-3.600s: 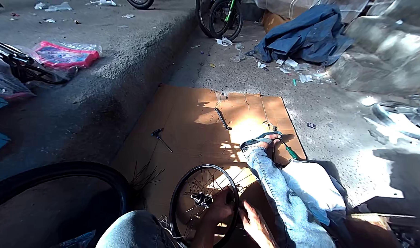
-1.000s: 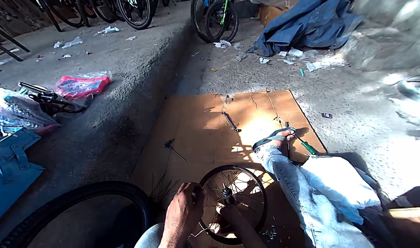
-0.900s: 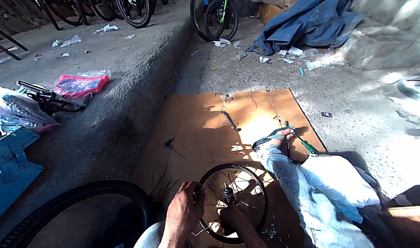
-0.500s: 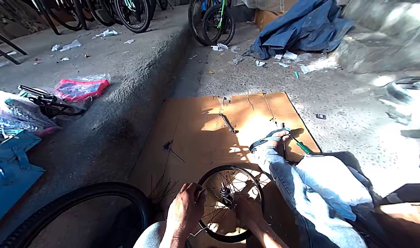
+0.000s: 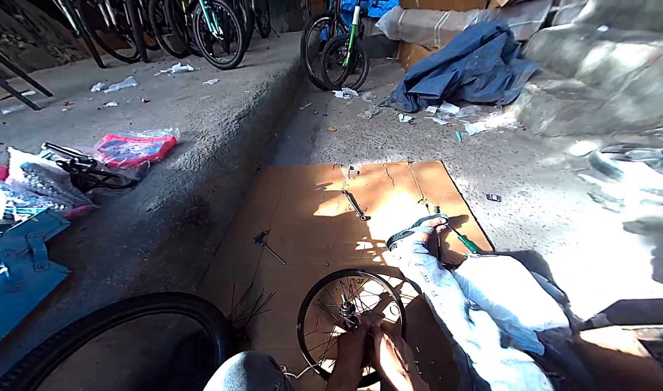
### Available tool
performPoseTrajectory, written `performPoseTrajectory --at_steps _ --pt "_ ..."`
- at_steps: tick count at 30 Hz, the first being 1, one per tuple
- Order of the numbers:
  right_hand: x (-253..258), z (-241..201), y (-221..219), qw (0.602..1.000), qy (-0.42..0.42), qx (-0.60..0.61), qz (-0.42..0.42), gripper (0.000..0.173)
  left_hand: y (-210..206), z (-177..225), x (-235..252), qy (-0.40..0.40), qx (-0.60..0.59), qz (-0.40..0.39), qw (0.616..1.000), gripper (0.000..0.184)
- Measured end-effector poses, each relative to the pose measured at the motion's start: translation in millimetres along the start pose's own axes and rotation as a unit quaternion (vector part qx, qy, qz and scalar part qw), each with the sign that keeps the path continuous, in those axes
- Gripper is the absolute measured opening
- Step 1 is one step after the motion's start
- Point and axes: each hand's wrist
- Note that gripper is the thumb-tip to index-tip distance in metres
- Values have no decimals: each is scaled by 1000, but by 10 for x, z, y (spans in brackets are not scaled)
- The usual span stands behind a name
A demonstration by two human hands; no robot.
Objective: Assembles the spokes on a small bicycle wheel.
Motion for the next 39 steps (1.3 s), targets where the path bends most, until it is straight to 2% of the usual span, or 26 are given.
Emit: performPoseTrajectory --at_steps 5,8,10,13,16,19,21,24,27,32,37,39 --pt "-46 69 15 999 6 17 -31 44 31 57 49 90 -108 -40 989 27" --pt "-67 118 109 999 -16 36 -23 37 84 35 102 143 -188 -72 969 23" --pt "-88 213 171 998 -42 45 8 36 114 5 138 163 -236 -86 954 19" --pt "-45 565 36 985 -79 93 119 36 161 -11 178 164 -247 -109 949 17" --pt "47 830 -58 964 -124 197 129 37 147 -22 207 150 -240 -126 951 23" --pt "54 731 -62 947 -193 231 107 62 100 -26 225 124 -179 -97 971 26" --pt "28 687 -153 946 -192 235 115 70 53 -39 264 80 -61 -35 994 30" --pt "-10 643 -198 956 -166 204 127 64 -28 -92 372 -10 120 62 991 44" --pt "0 637 -209 961 -151 195 123 59 -101 -56 361 -50 162 122 978 46" --pt "-3 667 -187 966 -139 192 104 57 -196 -8 385 -47 184 152 970 40" --pt "-36 624 -161 971 -129 179 96 56 -206 83 322 -19 277 182 943 50" --pt "-48 623 -145 972 -133 176 87 56 -210 63 349 -11 248 181 952 46"
Point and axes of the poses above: each hand's wrist, its own x-axis towards the middle knuckle, its own y-axis out of the back of the hand, z = x × y, and after that the axes turned 8 degrees about z, right-handed
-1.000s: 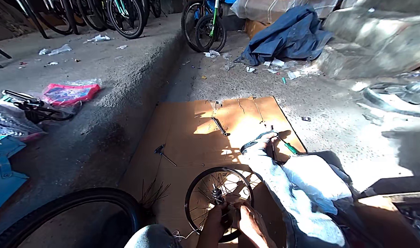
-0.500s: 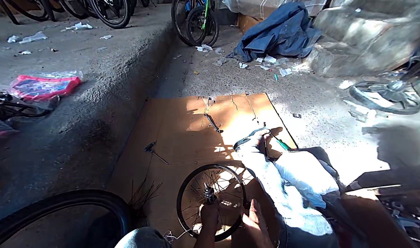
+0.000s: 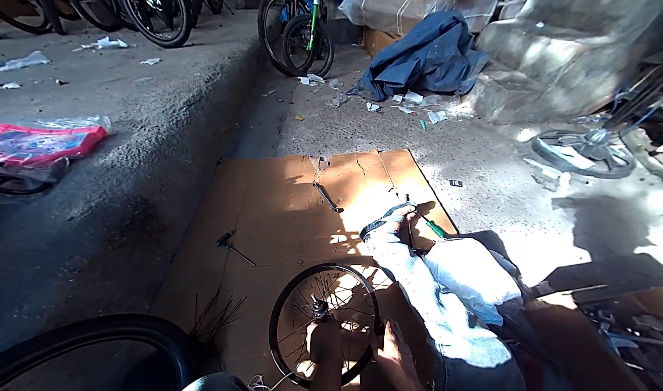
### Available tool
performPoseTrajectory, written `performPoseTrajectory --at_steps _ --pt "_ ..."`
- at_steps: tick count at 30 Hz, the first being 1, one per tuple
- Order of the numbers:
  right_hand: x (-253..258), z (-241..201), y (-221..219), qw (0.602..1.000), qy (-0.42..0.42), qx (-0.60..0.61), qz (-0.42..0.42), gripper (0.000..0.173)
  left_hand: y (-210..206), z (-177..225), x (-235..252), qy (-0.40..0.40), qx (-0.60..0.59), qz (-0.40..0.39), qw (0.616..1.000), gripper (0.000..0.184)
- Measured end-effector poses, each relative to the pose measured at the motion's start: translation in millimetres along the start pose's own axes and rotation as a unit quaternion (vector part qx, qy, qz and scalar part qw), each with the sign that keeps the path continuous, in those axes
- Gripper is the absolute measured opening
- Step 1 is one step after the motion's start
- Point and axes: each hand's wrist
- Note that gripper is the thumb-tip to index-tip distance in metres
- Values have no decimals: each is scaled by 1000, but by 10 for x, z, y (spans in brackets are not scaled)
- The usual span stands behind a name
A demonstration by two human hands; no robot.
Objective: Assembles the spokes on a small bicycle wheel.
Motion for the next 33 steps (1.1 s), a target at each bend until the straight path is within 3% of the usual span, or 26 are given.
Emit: performPoseTrajectory --at_steps 4,8,12,15,17,18,20,22,24,25,29,33 --pt "13 34 -41 1000 -17 22 15 56 -35 -123 2 14 -214 -50 976 29" --pt "57 -15 47 999 -36 30 -1 58 71 -197 -99 67 -314 -155 934 32" --pt "275 113 57 998 25 57 -23 51 35 -321 -167 61 -325 -248 910 33" --pt "391 225 136 969 73 233 -18 36 13 -352 -244 36 -268 -302 914 39" --pt "400 269 164 950 36 311 12 29 15 -349 -297 32 -282 -330 900 42" --pt "400 307 171 964 -4 267 23 27 0 -348 -314 29 -306 -338 890 42" --pt "370 387 142 994 -84 61 -31 33 -35 -358 -347 35 -361 -337 869 40" --pt "319 442 -18 978 -140 -108 -111 56 -56 -360 -364 46 -409 -328 850 36" --pt "256 499 -198 957 -156 -200 -142 83 -69 -374 -377 50 -439 -325 836 31" --pt "236 518 -253 953 -152 -218 -145 88 -68 -378 -375 54 -448 -328 830 29" --pt "243 524 -335 956 -104 -224 -161 67 -53 -408 -336 71 -496 -350 791 30" --pt "242 473 -338 952 -98 -241 -159 45 -78 -387 -358 74 -517 -345 780 26"
Point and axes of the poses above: each hand's wrist, its own x-axis towards the middle knuckle, its own y-axis out of the back of the hand, z = x × y, and after that the axes turned 8 degrees about z, right-handed
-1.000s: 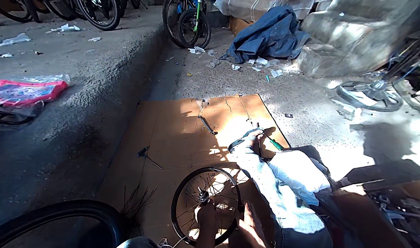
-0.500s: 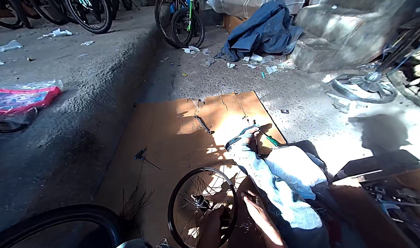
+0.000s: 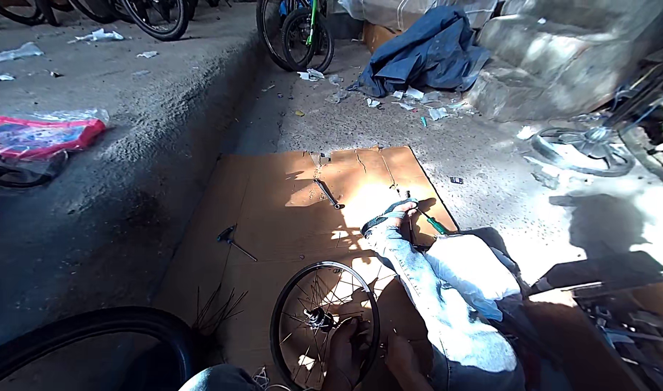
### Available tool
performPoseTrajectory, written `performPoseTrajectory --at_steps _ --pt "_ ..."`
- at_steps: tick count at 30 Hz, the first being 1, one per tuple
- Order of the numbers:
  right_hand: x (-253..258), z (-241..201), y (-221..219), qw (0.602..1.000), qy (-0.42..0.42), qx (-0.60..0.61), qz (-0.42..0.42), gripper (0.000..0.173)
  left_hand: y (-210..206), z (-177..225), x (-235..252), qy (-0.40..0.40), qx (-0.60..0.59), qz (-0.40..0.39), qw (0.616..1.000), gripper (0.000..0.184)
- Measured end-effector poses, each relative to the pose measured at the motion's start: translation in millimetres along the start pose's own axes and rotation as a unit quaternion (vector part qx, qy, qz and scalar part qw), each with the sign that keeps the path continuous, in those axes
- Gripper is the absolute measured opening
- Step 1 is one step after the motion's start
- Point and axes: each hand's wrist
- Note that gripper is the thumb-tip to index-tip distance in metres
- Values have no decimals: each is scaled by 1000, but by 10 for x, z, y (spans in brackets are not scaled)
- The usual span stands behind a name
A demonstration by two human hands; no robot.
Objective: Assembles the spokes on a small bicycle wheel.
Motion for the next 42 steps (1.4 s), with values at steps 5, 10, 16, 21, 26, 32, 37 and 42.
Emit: performPoseTrajectory --at_steps 5,10,16,21,26,32,37,42 --pt "-69 -30 174 998 -23 -36 39 28 -92 -38 28 -29 -31 14 999 21" --pt "-58 159 394 962 53 202 175 26 -127 -53 92 -33 -23 31 999 21" --pt "-154 14 547 859 212 401 236 16 -173 -75 62 -51 -34 46 997 20" --pt "-142 -46 465 854 184 444 200 16 -155 -70 68 -56 -28 47 997 18" --pt "-253 -31 441 845 149 486 164 13 -111 -103 122 -49 -13 46 998 17" --pt "-415 -45 424 828 116 527 153 12 -109 -91 106 -46 -25 46 998 22" --pt "-438 -14 398 855 126 474 168 12 -128 -72 56 -23 -24 58 998 22" --pt "-448 -78 400 850 117 478 187 11 -157 -29 -1 -8 -12 70 997 19"
Point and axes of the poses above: each hand's wrist, its own x-axis towards the middle knuckle, its own y-axis out of the back of the hand, z = x × y, and after that the axes turned 8 degrees about z, right-handed
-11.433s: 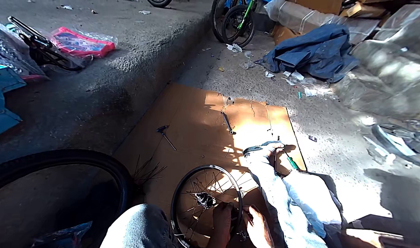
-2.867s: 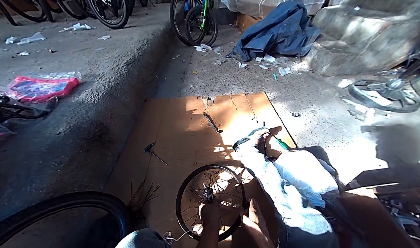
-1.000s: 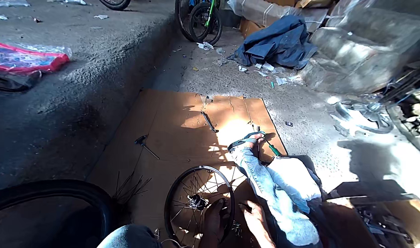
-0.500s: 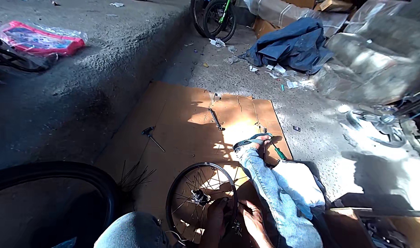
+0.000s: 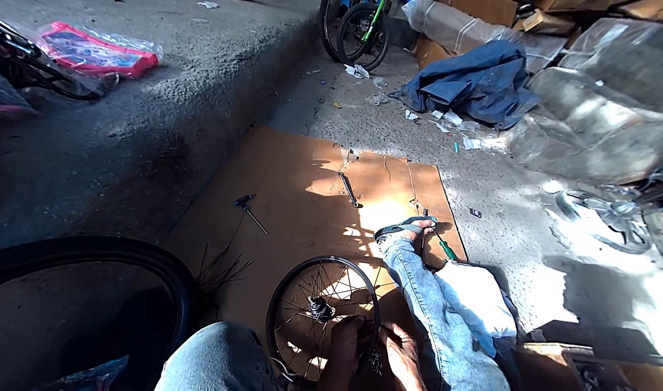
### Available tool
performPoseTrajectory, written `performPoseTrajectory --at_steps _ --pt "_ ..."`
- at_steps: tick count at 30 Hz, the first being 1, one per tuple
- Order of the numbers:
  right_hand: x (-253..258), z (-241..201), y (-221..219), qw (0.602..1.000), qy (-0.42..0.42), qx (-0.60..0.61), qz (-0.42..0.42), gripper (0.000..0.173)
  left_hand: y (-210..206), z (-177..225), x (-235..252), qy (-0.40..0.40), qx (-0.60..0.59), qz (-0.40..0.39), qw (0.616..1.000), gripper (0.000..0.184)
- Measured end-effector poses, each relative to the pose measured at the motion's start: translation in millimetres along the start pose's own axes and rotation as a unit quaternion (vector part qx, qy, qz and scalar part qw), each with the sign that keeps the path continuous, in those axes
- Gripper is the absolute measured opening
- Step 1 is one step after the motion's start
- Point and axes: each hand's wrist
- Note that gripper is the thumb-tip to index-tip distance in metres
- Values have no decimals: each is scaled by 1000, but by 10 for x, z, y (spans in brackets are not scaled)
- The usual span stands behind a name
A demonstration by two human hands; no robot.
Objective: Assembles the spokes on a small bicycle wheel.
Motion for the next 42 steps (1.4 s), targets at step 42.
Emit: performPoseTrajectory --at_steps 42 --pt "-4 53 -68 999 25 -10 21 12 12 11 14 19 2 15 1000 18"
Point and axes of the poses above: each hand's wrist, its own x-axis towards the middle knuckle, its own y-axis out of the back of the hand, z = x × y, and after that the axes turned 8 degrees about z, right-handed
